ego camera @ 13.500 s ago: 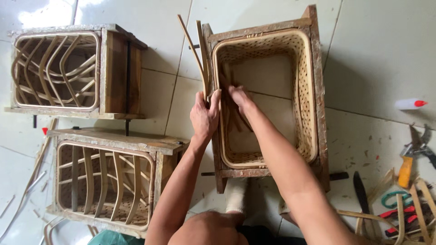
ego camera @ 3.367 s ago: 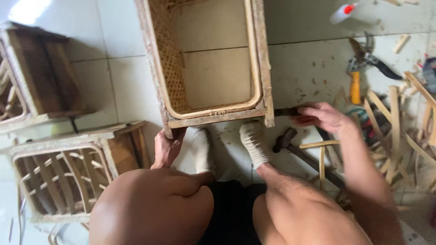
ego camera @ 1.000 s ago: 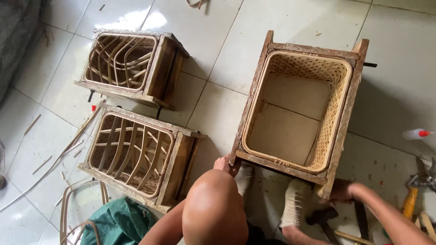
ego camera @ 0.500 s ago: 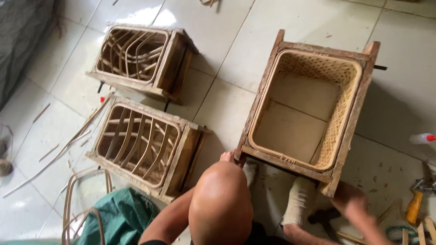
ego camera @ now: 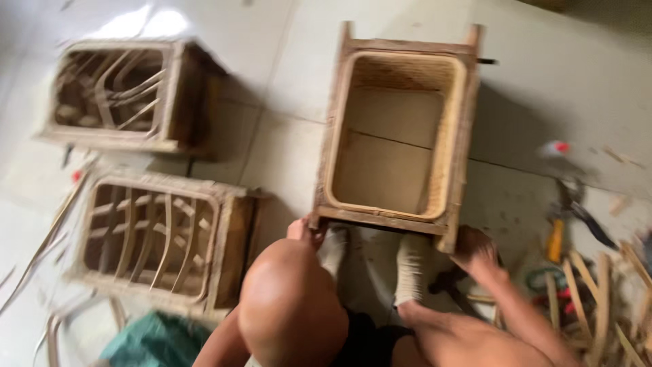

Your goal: The person inserts thin wooden strips into a woven basket frame, taps them into place with a hammer, and applies glue along the rim. They then remove the strips and reposition the basket.

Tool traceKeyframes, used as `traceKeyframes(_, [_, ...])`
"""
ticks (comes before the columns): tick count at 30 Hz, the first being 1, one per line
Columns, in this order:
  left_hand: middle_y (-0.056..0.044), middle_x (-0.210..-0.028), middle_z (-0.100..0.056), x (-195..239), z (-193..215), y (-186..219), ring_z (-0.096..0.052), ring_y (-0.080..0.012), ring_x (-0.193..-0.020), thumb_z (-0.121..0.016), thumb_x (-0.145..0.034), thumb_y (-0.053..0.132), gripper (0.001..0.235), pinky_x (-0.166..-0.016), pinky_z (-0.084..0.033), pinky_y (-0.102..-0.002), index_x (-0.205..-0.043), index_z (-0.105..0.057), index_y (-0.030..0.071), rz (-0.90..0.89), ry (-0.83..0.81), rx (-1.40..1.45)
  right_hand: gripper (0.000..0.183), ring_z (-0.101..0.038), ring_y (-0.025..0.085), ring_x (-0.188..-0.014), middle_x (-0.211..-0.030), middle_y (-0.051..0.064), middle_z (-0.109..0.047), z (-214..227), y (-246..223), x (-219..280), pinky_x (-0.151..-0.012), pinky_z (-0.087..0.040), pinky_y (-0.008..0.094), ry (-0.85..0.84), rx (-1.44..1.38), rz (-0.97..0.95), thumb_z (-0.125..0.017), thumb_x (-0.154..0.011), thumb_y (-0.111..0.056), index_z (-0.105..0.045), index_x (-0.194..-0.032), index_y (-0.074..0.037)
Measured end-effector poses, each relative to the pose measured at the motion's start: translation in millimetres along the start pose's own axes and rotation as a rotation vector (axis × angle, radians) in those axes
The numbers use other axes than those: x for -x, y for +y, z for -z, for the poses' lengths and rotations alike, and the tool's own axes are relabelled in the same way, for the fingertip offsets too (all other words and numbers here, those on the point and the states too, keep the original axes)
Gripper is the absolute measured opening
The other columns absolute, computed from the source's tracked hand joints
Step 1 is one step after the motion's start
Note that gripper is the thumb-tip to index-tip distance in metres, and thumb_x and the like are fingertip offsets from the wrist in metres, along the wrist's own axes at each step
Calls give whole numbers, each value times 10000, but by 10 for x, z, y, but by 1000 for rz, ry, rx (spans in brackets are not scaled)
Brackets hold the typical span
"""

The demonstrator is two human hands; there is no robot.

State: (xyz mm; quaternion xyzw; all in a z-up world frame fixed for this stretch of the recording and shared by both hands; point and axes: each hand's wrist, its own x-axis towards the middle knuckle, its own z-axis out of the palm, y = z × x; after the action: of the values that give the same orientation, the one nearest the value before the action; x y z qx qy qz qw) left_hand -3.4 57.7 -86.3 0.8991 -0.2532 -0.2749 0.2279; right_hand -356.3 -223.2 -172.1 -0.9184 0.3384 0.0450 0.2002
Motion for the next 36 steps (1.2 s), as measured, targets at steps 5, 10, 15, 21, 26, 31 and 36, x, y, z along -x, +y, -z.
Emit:
traceKeyframes(5, [-252, -868, -716, -183, -257, 283, -710, -432, -867, -772, -786, 229, 353, -770, -558, -496, -1104, -708, 89, -62, -40, 15, 383, -767, 302, -820, -979, 209, -795, 201, 245, -532, -706, -634, 424, -739, -209, -208, -668, -965, -370, -757, -1022, -2])
traceKeyframes(10, [-253, -874, -718, -88, -359, 211, -712, -431, -873, -777, -780, 227, 366, -770, -559, -495, -1114, -710, 91, -39, -49, 23, 237, -721, 291, -651, -817, 165, -743, 35, -140, -14, -577, -605, 422, -270, 151, -223, -500, -1024, -119, -665, -1168, -29])
traceKeyframes(15, [-254, -880, -720, -154, -208, 177, -714, -430, -879, -781, -774, 225, 380, -770, -560, -493, -1124, -712, 94, -32, -10, 13, 224, -687, 280, -846, -941, 163, -690, 41, -25, 163, -747, -587, 427, -4, 402, 96, -482, -909, -58, -688, -995, -68])
traceKeyframes(21, [-255, -887, -723, -126, -157, 87, -717, -428, -886, -787, -767, 222, 396, -770, -561, -492, -1136, -714, 97, -27, -23, 6, 219, -656, 271, -994, -976, 171, -664, -111, 419, 58, -1003, -527, 468, -270, 375, 91, -496, -893, 77, -685, -898, -35])
traceKeyframes(26, [-256, -893, -725, -201, 1, 40, -719, -427, -891, -791, -761, 220, 410, -770, -563, -491, -1146, -716, 99, -19, 16, 7, 250, -621, 422, -929, -918, 289, -623, -55, 450, -68, -856, -520, 529, 64, 25, 221, -595, -683, 25, -684, -914, 59])
traceKeyframes(31, [-257, -899, -727, -233, 168, -95, -721, -426, -897, -796, -755, 218, 424, -770, -564, -489, -1155, -718, 102, 2, 66, 18, 192, -639, 287, -964, -890, 177, -676, -144, 385, -58, -982, -504, 467, -259, 357, -20, -542, -861, 112, -656, -837, -40])
traceKeyframes(36, [-258, -905, -729, -226, 157, -323, -724, -425, -903, -801, -749, 216, 438, -770, -565, -488, -1165, -720, 104, 27, 88, 15, 74, -663, 302, -891, -879, 143, -695, 8, 419, 130, -812, -548, 479, -50, 241, -51, -604, -868, -34, -677, -865, -50])
